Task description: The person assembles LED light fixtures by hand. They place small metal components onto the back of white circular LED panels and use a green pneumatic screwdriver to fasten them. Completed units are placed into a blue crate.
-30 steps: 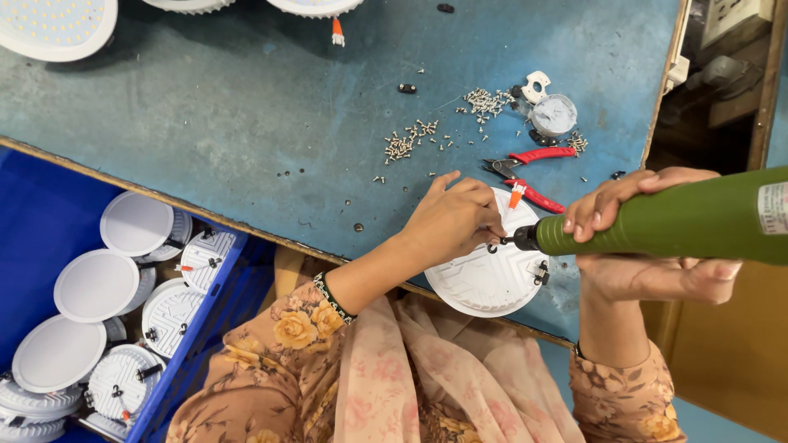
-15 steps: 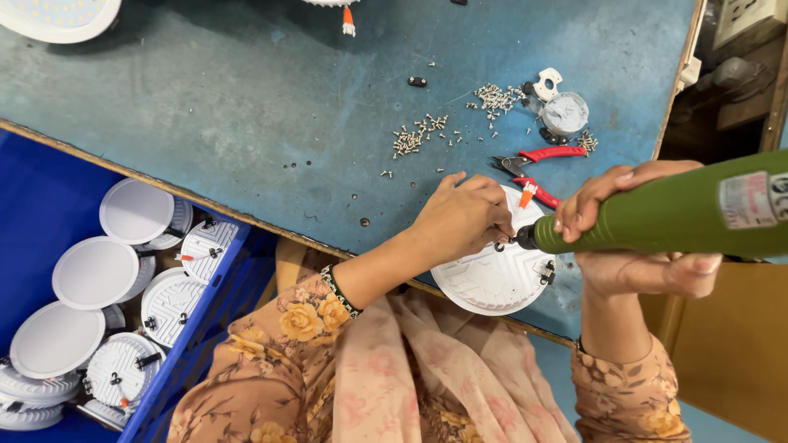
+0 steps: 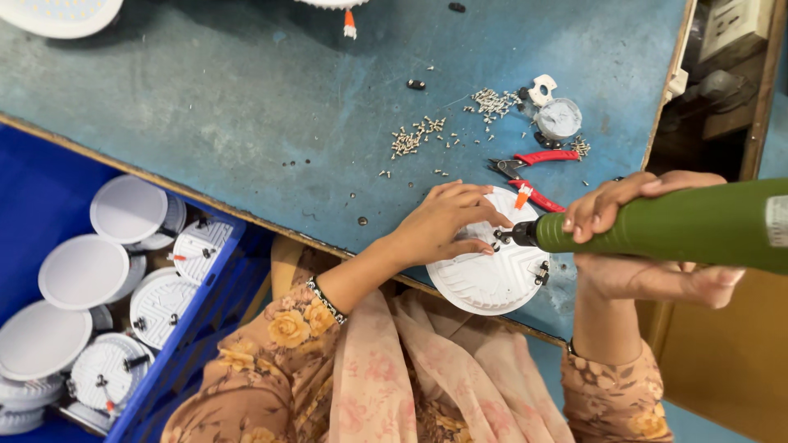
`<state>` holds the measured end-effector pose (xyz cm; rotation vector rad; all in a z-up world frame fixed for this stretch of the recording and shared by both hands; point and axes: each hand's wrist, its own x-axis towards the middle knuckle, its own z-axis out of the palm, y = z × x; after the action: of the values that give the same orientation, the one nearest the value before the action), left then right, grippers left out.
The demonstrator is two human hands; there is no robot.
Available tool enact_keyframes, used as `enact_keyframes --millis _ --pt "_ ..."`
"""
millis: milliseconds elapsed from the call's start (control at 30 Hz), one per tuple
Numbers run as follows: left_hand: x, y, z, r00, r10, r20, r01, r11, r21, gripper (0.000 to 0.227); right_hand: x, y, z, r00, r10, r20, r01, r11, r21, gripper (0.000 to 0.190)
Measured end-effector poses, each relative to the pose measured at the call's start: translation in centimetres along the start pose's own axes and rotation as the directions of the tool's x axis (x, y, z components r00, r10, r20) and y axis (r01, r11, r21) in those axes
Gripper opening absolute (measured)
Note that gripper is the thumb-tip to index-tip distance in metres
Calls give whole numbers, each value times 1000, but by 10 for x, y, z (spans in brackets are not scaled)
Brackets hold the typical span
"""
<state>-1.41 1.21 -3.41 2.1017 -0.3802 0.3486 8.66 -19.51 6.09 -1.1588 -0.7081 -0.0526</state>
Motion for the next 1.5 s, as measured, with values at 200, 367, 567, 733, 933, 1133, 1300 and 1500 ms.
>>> enact_keyframes --millis 200,367,567,733,933,1133,1300,1500 --pt "1 -3 1 1000 5 -6 -5 1000 8 37 -7 4 -14 999 40 17 -42 988 151 94" --pt "0 -3 3 1000 -6 -16 7 999 33 37 -7 9 -22 999 32 21 -35 991 131 98" --pt "-3 1 2 997 -35 -72 31 998 -52 34 -9 12 -26 998 48 32 -53 985 163 100" --pt "2 3 -1 997 -22 -71 20 999 -32 27 -8 12 -28 997 32 68 -43 985 167 103" --pt "5 5 -1 995 -65 -70 62 997 -37 27 -9 12 -30 996 11 88 -23 990 142 107" --pt "6 4 0 995 -63 -71 61 998 -32 27 -7 13 -35 995 17 98 -27 994 105 109" --pt "4 7 2 993 -87 -81 86 996 -19 32 -5 17 -43 990 35 135 -54 989 138 109" --pt "0 7 5 987 -106 -117 100 993 -55 65 -8 25 -53 979 129 161 -163 961 225 119"
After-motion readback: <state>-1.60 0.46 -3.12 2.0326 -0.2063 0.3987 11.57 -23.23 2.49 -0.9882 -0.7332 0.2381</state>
